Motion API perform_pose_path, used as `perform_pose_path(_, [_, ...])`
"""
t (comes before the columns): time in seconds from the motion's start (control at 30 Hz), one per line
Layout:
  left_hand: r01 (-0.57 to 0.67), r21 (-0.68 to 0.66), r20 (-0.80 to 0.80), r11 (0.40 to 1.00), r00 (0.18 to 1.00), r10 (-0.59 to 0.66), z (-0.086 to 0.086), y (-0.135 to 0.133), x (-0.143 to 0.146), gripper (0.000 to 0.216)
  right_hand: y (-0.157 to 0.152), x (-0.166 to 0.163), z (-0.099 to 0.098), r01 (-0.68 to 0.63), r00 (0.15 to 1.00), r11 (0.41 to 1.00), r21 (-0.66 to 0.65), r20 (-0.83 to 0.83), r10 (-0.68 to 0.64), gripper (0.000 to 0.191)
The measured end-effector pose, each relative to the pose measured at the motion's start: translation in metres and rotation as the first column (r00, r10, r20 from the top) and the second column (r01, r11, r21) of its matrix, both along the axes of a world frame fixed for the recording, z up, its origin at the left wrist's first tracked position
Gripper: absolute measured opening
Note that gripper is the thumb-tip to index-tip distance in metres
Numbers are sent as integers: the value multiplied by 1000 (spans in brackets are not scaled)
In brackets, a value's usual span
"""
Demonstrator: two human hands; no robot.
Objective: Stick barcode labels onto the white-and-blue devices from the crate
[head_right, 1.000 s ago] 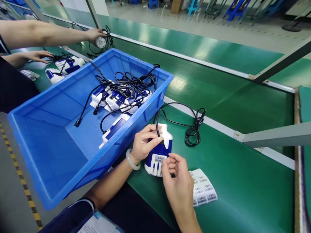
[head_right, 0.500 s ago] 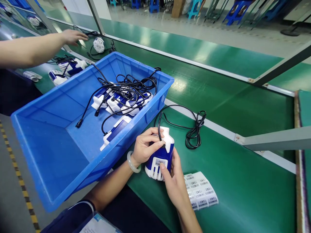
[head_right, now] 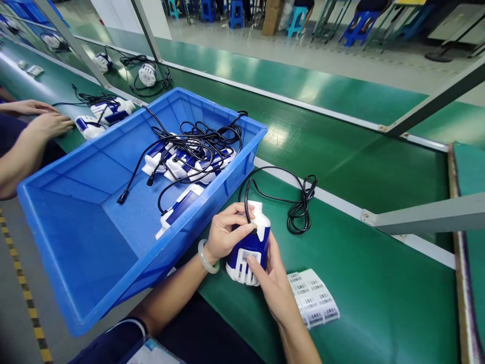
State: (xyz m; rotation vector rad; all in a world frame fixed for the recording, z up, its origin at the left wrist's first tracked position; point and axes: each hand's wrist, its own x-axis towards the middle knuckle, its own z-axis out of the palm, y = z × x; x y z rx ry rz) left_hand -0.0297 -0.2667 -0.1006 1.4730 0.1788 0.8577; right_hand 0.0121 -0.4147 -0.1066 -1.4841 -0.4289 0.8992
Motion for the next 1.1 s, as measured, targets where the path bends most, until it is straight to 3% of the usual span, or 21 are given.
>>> perform_pose_path(0.07, [5, -8, -6, 1000, 1000, -5, -1, 0, 0, 15, -8, 10, 3, -30, 980, 998, 62, -193, 42, 62])
perform_pose_path(0.13, [12, -21, -12, 1000, 1000, -12, -1, 0, 1, 17, -16, 25, 6, -25, 952, 999, 46, -304, 38, 57])
perform_pose_path(0.3, [67, -20, -24, 998, 997, -67, 0, -1, 3, 20, -9, 73, 25, 88, 931, 996, 17, -356, -76, 43])
perform_pose_path(0.47, [128, -25, -71, 992, 989, -129, 10, -7, 3, 20, 40, 105, 61, -142, 948, 985, 95, -272, 162, 49])
perform_pose_path(0.57, [118, -50, -120, 992, 985, -123, 3, -14, 6, 19, 65, 110, 83, -239, 907, 965, 106, -332, 261, 54])
perform_pose_path(0.7, [22, 38, -149, 999, 989, -16, -33, -19, 30, 9, 70, 117, 106, -74, 946, 985, 158, -301, 120, 52])
perform_pose_path(0.77, [-152, 53, -157, 987, 975, 158, -51, -22, 47, 14, 65, 127, 118, 24, 971, 984, 175, -239, 19, 49])
perform_pose_path(0.87, [-410, 54, -254, 910, 876, 410, -68, -28, 67, 20, 63, 153, 142, 178, 980, 967, 185, -127, -156, 29])
perform_pose_path(1.0, [-325, 72, -297, 943, 895, 332, -68, -27, 72, 24, 81, 210, 174, 349, 928, 911, 221, 50, -368, 19])
perform_pose_path(1.1, [-248, 56, -276, 967, 927, 253, -54, -19, 59, 26, 100, 253, 180, 465, 855, 856, 225, 138, -500, 17])
